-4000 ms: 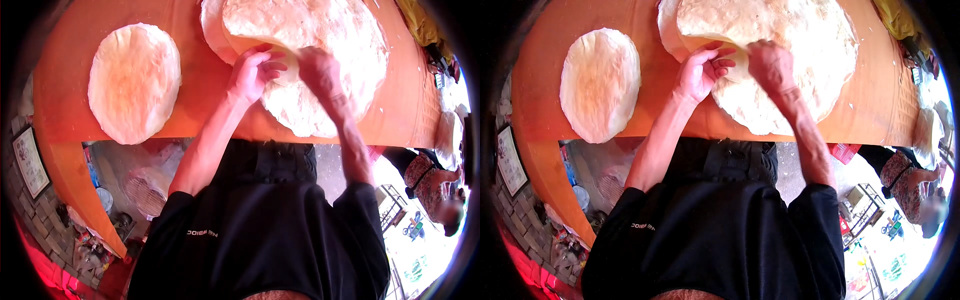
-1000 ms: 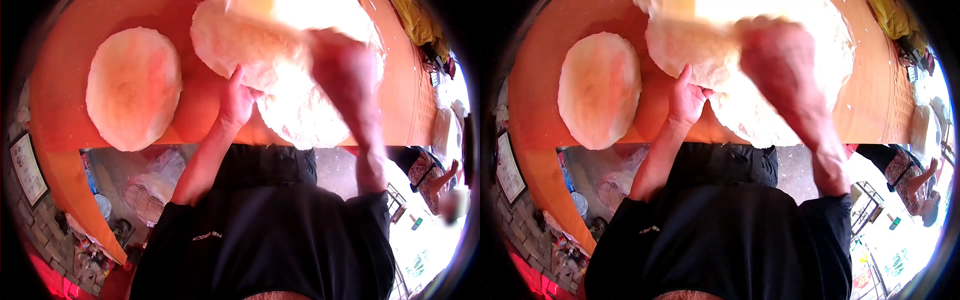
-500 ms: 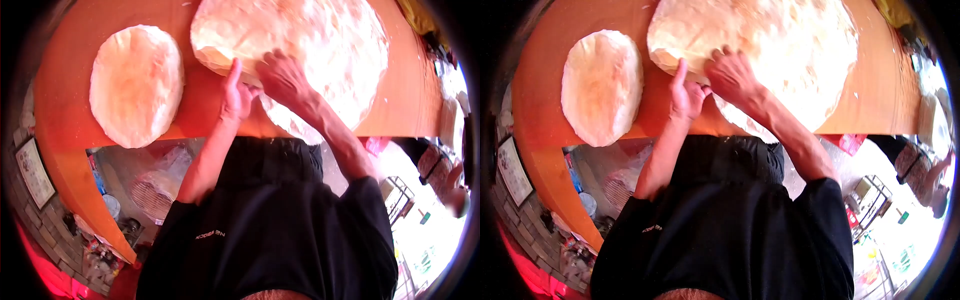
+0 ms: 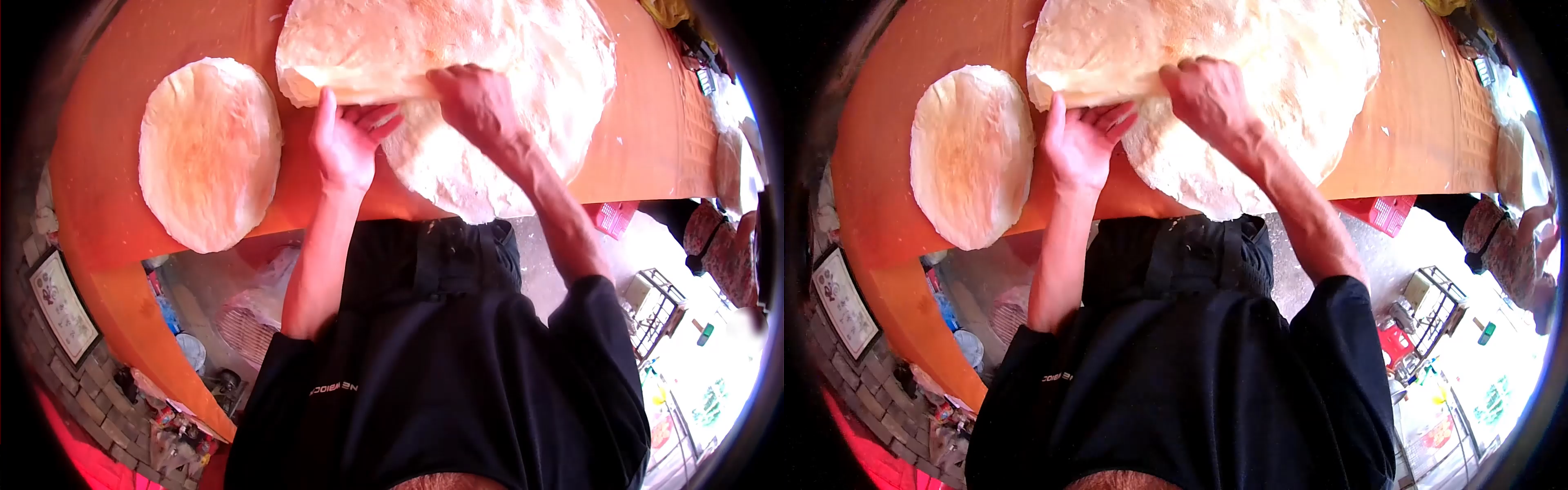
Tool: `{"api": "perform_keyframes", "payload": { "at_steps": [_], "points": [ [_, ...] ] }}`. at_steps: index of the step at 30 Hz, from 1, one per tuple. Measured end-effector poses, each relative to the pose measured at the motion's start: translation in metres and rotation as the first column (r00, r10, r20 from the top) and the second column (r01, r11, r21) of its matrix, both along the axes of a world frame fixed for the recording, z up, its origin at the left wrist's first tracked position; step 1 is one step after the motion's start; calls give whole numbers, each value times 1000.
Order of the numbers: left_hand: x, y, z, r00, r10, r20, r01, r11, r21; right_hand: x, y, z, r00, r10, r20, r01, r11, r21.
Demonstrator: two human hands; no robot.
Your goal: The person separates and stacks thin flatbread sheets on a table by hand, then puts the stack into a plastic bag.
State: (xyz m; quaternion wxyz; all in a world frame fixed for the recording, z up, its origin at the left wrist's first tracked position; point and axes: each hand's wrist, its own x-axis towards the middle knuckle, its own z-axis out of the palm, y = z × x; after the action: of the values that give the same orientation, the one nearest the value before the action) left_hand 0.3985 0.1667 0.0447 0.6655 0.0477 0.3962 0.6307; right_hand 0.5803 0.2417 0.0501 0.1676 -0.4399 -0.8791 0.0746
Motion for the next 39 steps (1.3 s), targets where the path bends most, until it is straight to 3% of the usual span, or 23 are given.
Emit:
{"api": "perform_keyframes", "payload": {
  "at_steps": [1,2,3,5,7,9,13,17,19,21,22,23,25,26,31,33,35,37,38,39],
  "points": [
    [-3,-10,-4,991,-11,-136,4,999,-49,-2,10,15,997,-29,68,36,993,-113],
    [-3,-21,-14,927,-26,-374,-26,991,-133,-2,18,25,993,16,-115,-15,1000,9],
    [-2,-31,-23,860,-145,-489,57,980,-191,-1,23,40,995,8,-99,-4,999,37],
    [20,-49,-25,809,-250,-531,126,958,-259,-4,29,61,995,72,-74,-66,994,84],
    [27,-57,-61,702,-437,-562,320,899,-299,-14,34,74,998,59,3,-59,998,18],
    [40,-52,-50,774,-390,-499,269,916,-300,-15,57,64,992,82,93,-70,990,-123],
    [33,-31,-41,878,2,-479,-63,992,-110,21,73,105,981,4,195,-23,995,98],
    [-13,-18,-37,940,88,-328,-159,968,-196,58,47,175,989,-38,141,-8,950,313],
    [-21,-24,-38,938,121,-324,-187,965,-182,51,15,182,965,-51,256,-49,928,369],
    [-32,-38,-52,997,30,-69,-37,995,-92,34,-14,148,911,38,410,-168,943,286],
    [-17,-41,-28,999,30,-21,-32,994,-102,26,-28,118,892,113,438,-212,960,182],
    [-14,-47,-24,995,-60,82,60,998,3,22,-40,84,952,139,273,-147,989,8],
    [-6,-56,-24,988,-99,117,109,990,-85,24,-54,13,945,180,274,-112,963,-246],
    [-3,-58,-22,985,-107,133,121,988,-98,20,-62,5,963,180,198,-123,955,-270],
    [7,-64,-15,983,-78,167,76,997,17,8,-91,25,955,190,230,-131,960,-249],
    [9,-67,-19,989,-147,-24,145,986,-84,10,-105,1,952,216,216,-164,959,-232],
    [12,-64,-23,995,-94,-21,90,987,-132,3,-106,10,971,193,141,-150,952,-266],
    [21,-62,-23,978,-74,-193,35,979,-199,-7,-101,7,944,289,161,-247,939,-240],
    [19,-59,-22,994,-48,-97,23,970,-242,-13,-103,7,936,286,204,-246,948,-202],
    [13,-59,-29,999,-39,-15,35,970,-241,-17,-103,13,939,265,221,-177,919,-352]
  ]
}}
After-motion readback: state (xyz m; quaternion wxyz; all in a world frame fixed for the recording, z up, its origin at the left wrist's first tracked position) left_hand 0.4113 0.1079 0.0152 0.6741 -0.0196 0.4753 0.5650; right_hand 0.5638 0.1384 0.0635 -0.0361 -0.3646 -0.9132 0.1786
